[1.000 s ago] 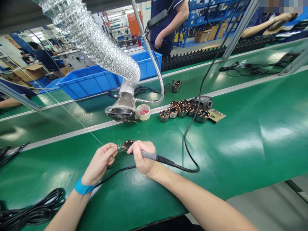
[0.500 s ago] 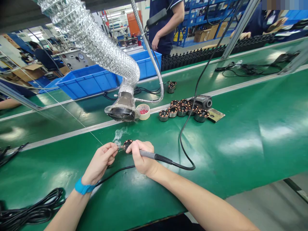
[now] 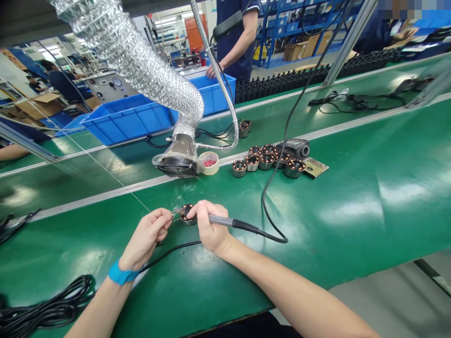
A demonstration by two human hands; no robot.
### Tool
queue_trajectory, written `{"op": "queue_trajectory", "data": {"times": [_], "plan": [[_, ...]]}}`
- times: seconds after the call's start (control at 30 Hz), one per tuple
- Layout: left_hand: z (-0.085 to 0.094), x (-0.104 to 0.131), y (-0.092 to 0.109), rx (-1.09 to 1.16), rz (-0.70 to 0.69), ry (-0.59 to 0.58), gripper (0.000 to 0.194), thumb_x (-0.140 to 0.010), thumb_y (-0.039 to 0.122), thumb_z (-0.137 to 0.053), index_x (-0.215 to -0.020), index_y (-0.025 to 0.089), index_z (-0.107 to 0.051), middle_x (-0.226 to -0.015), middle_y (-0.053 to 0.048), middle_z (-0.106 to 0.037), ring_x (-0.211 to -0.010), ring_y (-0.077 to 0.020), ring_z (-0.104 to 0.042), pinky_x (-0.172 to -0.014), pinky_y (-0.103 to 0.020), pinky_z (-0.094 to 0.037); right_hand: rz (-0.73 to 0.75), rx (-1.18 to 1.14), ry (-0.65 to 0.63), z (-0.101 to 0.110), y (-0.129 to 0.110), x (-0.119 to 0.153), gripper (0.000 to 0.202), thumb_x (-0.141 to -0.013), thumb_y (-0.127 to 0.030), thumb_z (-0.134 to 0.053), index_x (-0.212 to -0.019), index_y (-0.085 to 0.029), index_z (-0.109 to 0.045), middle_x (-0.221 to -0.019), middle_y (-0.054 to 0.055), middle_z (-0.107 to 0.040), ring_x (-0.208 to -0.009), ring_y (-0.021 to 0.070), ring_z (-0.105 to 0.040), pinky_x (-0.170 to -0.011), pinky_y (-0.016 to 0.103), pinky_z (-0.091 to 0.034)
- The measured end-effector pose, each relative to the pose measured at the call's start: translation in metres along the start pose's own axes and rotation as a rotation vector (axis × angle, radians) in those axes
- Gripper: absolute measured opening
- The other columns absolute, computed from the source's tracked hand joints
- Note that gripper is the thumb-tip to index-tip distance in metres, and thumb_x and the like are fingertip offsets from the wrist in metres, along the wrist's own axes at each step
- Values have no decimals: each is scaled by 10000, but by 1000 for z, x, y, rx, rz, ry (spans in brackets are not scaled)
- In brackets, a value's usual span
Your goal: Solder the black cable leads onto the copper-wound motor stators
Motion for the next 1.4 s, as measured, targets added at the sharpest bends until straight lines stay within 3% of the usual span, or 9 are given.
{"op": "queue_trajectory", "data": {"times": [0.57, 0.73, 0.9, 1.03, 1.17, 1.4], "plan": [[-1, 0, 0, -5, 6, -10, 269, -861, 392, -618, -793, 154, -513, -625, 76, -372, -450, -23, -197, -420, -196, -130, -1, -35, -52, -6, 2, 0, 442, -1002, -291, -357, -684, -194, -648, -620, -1, -641, -584, 116, -628, -641, 247, -522], [-2, 1, 0, -4, 11, -9, 265, -856, 387, -623, -797, 153, -513, -625, 74, -384, -450, -24, -199, -418, -194, -130, 4, -33, -134, -17, 3, 2, 348, -996, -267, -396, -785, -186, -659, -685, 0, -654, -616, 102, -629, -645, 227, -512], [-2, 1, -1, 17, 11, -18, 285, -853, 408, -629, -793, 156, -512, -623, 76, -378, -450, -24, -196, -416, -192, -128, 124, 47, -246, -34, -2, 3, 148, -950, -211, -519, -986, -198, -662, -841, 23, -659, -740, 119, -624, -717, 245, -512], [-2, 1, -4, 17, 8, -33, 302, -847, 438, -639, -815, 157, -534, -624, 80, -356, -457, -27, -189, -417, -186, -125, 184, 50, -335, -49, 1, 7, 291, -924, -147, -530, -1201, -219, -586, -1018, 61, -610, -919, 144, -611, -839, 277, -520], [-1, 0, -9, -9, 3, -48, 338, -836, 489, -646, -842, 161, -564, -646, 74, -362, -476, -34, -207, -422, -174, -149, 173, 95, -409, -61, 8, 14, 424, -894, -100, -517, -1295, -238, -526, -1073, 55, -548, -954, 137, -589, -882, 258, -506], [7, 1, -13, -108, 16, -2, 499, -693, 567, -746, -984, 178, -632, -723, 17, -553, -548, -83, -420, -461, -171, -325, 166, 247, -526, -68, 10, 20, 452, -879, -138, -513, -1320, -239, -522, -1084, 44, -507, -930, 128, -556, -871, 218, -479]]}}
Point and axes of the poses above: each hand's wrist, its own x-axis away from the middle knuckle, its own z-axis out of the back of the hand, y = z × x, the point moved 10 cm from there along -x, towards the middle knuckle
